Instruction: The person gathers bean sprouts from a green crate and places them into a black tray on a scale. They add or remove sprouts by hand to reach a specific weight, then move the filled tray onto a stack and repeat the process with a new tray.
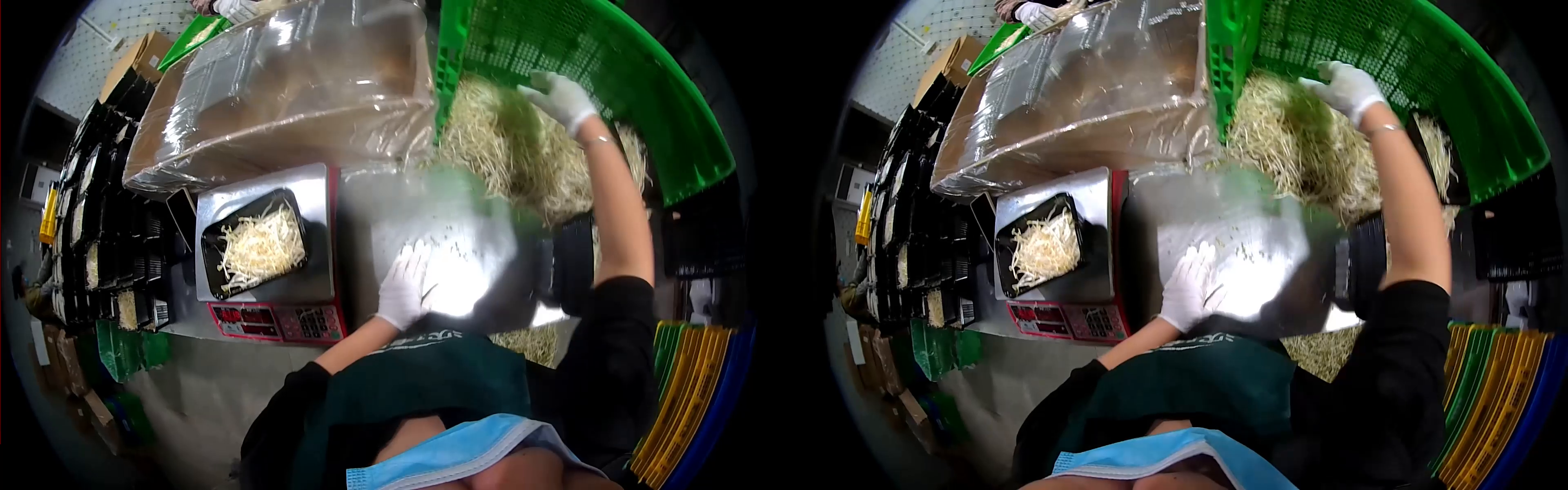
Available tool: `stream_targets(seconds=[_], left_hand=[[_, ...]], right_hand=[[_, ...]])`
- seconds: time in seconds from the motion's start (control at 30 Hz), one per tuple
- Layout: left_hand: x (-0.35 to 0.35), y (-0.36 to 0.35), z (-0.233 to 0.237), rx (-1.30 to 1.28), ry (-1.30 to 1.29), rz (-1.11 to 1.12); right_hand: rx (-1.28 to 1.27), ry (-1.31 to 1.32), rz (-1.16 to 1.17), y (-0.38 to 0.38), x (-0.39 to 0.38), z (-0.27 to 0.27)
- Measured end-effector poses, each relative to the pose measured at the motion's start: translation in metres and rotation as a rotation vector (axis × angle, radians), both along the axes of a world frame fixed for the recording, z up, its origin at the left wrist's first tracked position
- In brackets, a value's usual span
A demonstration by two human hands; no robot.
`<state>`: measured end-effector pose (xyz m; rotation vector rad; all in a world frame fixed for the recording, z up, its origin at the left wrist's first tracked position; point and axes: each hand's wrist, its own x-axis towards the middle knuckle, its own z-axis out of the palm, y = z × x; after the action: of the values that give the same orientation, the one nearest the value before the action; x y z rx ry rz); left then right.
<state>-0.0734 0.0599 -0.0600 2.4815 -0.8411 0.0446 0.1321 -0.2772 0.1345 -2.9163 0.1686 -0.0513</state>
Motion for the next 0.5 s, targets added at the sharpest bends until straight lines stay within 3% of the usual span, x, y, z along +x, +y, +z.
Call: stream_targets(seconds=[0.07, 0.1, 0.13, 0.17, 0.2, 0.23, 0.27, 0.33, 0.37, 0.4, 0.47, 0.5], left_hand=[[0.020, 0.000, 0.025, -0.028, -0.041, 0.023], [0.031, -0.001, 0.052, 0.074, 0.384, 0.024], [0.042, -0.003, 0.065, 0.173, 0.811, 0.026], [0.045, -0.006, 0.052, 0.166, 0.804, 0.037], [0.041, -0.011, 0.029, -0.420, 1.120, 0.177], [0.044, -0.019, 0.015, -1.037, 1.375, 0.310], [0.050, -0.030, 0.031, -1.153, 1.517, 0.466], [0.054, -0.057, -0.006, -1.263, 1.562, 0.458], [0.061, -0.069, 0.007, -1.108, 1.523, 0.531], [0.074, -0.081, 0.000, -1.113, 1.524, 0.539], [0.098, -0.106, -0.026, -1.433, 1.982, 0.363], [0.103, -0.119, -0.058, -1.425, 1.485, -0.064]], right_hand=[[0.117, 0.070, -0.128, -0.009, 0.072, -0.041], [-0.012, 0.102, -0.080, -0.009, 0.099, -0.058], [-0.234, 0.444, 0.132, -0.033, 0.139, -0.085], [-0.121, 0.015, -0.012, -0.039, 0.141, -0.117], [-0.196, -0.011, -0.059, -0.013, 0.133, -0.094], [-0.085, 0.047, -0.089, -0.024, 0.152, -0.111], [0.025, 0.113, -0.122, -0.038, 0.168, -0.131], [-0.015, 0.135, -0.055, -0.038, 0.181, -0.137], [-0.057, 0.157, 0.008, -0.038, 0.183, -0.140], [-0.095, 0.179, 0.070, -0.036, 0.182, -0.143], [-0.161, 0.227, 0.190, -0.029, 0.169, -0.152], [-0.192, 0.254, 0.242, -0.028, 0.158, -0.155]])
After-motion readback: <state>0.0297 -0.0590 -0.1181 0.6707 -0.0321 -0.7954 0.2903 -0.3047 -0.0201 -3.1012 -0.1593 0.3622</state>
